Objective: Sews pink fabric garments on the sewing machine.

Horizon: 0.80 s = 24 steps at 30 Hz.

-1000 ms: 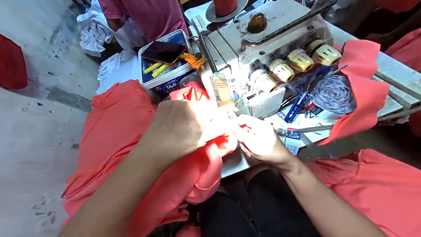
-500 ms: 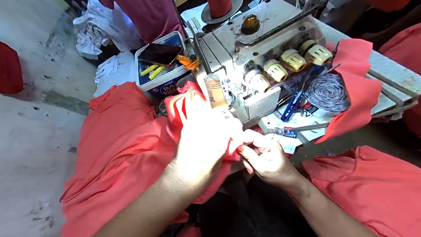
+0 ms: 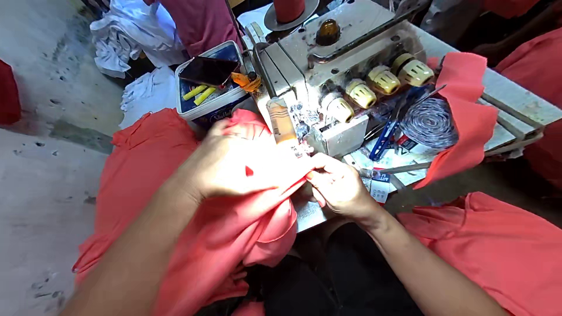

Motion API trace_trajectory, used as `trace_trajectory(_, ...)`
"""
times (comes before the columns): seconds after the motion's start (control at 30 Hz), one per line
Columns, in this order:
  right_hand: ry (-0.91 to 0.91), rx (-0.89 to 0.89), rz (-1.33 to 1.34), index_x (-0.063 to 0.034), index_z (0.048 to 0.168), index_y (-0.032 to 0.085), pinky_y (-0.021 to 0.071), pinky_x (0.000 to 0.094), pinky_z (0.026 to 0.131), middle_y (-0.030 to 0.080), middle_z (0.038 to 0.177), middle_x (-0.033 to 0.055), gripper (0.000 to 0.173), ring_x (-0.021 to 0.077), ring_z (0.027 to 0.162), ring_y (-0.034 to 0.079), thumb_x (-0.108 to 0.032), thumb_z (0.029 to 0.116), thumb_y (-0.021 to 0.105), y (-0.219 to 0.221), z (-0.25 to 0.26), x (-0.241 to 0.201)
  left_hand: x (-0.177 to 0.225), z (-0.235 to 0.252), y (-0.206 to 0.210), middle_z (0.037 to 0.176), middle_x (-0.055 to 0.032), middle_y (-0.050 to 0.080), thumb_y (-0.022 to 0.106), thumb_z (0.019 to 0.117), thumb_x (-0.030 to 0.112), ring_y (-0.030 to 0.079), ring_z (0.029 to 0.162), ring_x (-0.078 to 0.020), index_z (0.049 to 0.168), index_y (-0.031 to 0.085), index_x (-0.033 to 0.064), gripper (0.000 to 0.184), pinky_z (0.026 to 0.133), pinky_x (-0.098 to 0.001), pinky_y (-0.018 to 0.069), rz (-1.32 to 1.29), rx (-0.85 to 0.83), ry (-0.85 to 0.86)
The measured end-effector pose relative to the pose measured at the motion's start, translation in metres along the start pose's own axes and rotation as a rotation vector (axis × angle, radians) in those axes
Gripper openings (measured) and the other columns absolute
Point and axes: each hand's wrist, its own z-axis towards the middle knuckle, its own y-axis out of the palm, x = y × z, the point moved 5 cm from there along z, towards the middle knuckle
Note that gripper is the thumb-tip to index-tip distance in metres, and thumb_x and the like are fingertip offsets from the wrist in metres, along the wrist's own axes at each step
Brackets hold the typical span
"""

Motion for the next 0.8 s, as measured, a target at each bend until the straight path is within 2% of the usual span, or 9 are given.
trace_trajectory(0.13, -0.024, 0.018, -0.067, 0.0013, 0.100, 0.066, 0.0489, 0.0105, 0.055, 0.063, 0.086, -0.0027, 0.010, -0.0063, 0.059, 0.053, -0.001, 0.0984, 0.057, -0.001, -0.001, -0.001, -0.060, -0.041, -0.012, 0.105, -0.0229, 0.072, 0.053, 0.0854, 0.074, 0.068, 0.106, -0.0438, 0.128, 0.064, 0.0014, 0.085, 0.103, -0.0724, 0.0372, 0.152, -0.164, -0.260)
trace_trajectory(0.23, -0.183, 0.170, -0.274, 0.0042, 0.105, 0.068, 0.0531, 0.0115, 0.067, 0.069, 0.094, 0.0053, 0.015, -0.0036, 0.072, 0.061, -0.007, 0.0977, 0.062, 0.000, -0.020, -0.004, -0.027, -0.075, -0.047, 0.070, -0.0091, 0.062, 0.053, 0.0960, 0.047, 0.067, 0.070, -0.0305, 0.083, 0.066, 0.0089, 0.042, 0.069, -0.0571, 0.0521, 0.230, -0.053, -0.111)
trace_trajectory(0.33, -0.341, 0.195, -0.397, 0.0052, 0.113, 0.065, 0.0557, 0.0227, 0.088, 0.069, 0.110, 0.0168, 0.032, 0.0109, 0.100, 0.067, -0.023, 0.0988, 0.062, 0.040, -0.056, 0.011, 0.060, -0.089, -0.091, 0.067, -0.0170, 0.060, 0.057, 0.0999, 0.021, 0.065, 0.063, -0.0363, 0.079, 0.062, -0.0008, 0.031, 0.055, -0.0523, 0.0509, 0.045, -0.293, -0.172)
trace_trajectory(0.47, -0.125, -0.275, -0.503, 0.0118, 0.104, 0.073, 0.0545, 0.0476, 0.094, 0.074, 0.103, 0.0265, 0.027, 0.0376, 0.101, 0.072, -0.009, 0.0880, 0.069, 0.112, -0.041, -0.036, 0.139, -0.080, -0.093, 0.059, -0.0143, 0.056, 0.060, 0.0978, 0.013, 0.061, 0.053, -0.0326, 0.078, 0.065, 0.0009, 0.024, 0.044, -0.0442, 0.0452, 0.073, -0.344, -0.126)
trace_trajectory(0.53, 0.201, -0.745, -0.618, 0.0082, 0.126, 0.064, 0.0459, 0.0553, 0.104, 0.066, 0.123, 0.0268, 0.034, 0.0403, 0.120, 0.062, -0.016, 0.1038, 0.055, 0.123, -0.015, -0.034, 0.104, -0.077, -0.106, 0.075, -0.0128, 0.066, 0.063, 0.0998, 0.019, 0.068, 0.068, -0.0335, 0.110, 0.069, 0.0083, 0.016, 0.057, -0.0504, 0.0530, 0.141, -0.510, -0.367)
trace_trajectory(0.57, 0.195, -0.814, -0.654, 0.0067, 0.122, 0.064, 0.0477, 0.0579, 0.098, 0.068, 0.117, 0.0264, 0.034, 0.0409, 0.116, 0.064, -0.020, 0.1073, 0.049, 0.119, -0.010, -0.034, 0.080, -0.078, -0.117, 0.079, -0.0108, 0.068, 0.067, 0.0977, 0.018, 0.069, 0.071, -0.0320, 0.124, 0.065, 0.0114, 0.028, 0.060, -0.0515, 0.0542, 0.129, -0.499, -0.432)
trace_trajectory(0.67, -0.284, -0.157, -0.559, -0.0011, 0.092, 0.076, 0.0595, 0.0370, 0.072, 0.073, 0.083, 0.0112, 0.019, 0.0197, 0.077, 0.072, -0.012, 0.0960, 0.062, 0.074, -0.008, -0.045, 0.058, -0.081, -0.135, 0.081, -0.0038, 0.068, 0.071, 0.0900, 0.019, 0.067, 0.070, -0.0229, 0.126, 0.064, 0.0105, 0.038, 0.059, -0.0457, 0.0531, 0.010, -0.228, -0.312)
trace_trajectory(0.73, -0.378, 0.065, -0.501, -0.0034, 0.094, 0.075, 0.0557, 0.0276, 0.069, 0.070, 0.090, 0.0073, 0.012, 0.0111, 0.078, 0.066, -0.013, 0.0917, 0.067, 0.049, 0.001, -0.045, 0.060, -0.088, -0.124, 0.084, 0.0024, 0.063, 0.063, 0.0888, 0.028, 0.062, 0.067, -0.0136, 0.112, 0.072, 0.0165, 0.028, 0.053, -0.0353, 0.0492, 0.043, -0.021, -0.109)
trace_trajectory(0.8, -0.359, 0.008, -0.506, -0.0048, 0.102, 0.075, 0.0564, 0.0283, 0.077, 0.070, 0.100, 0.0072, 0.017, 0.0114, 0.089, 0.066, -0.016, 0.0928, 0.067, 0.042, 0.013, -0.045, 0.060, -0.089, -0.116, 0.083, 0.0017, 0.059, 0.058, 0.0895, 0.035, 0.059, 0.064, -0.0138, 0.102, 0.076, 0.0201, 0.027, 0.049, -0.0340, 0.0445, 0.117, 0.033, -0.056)
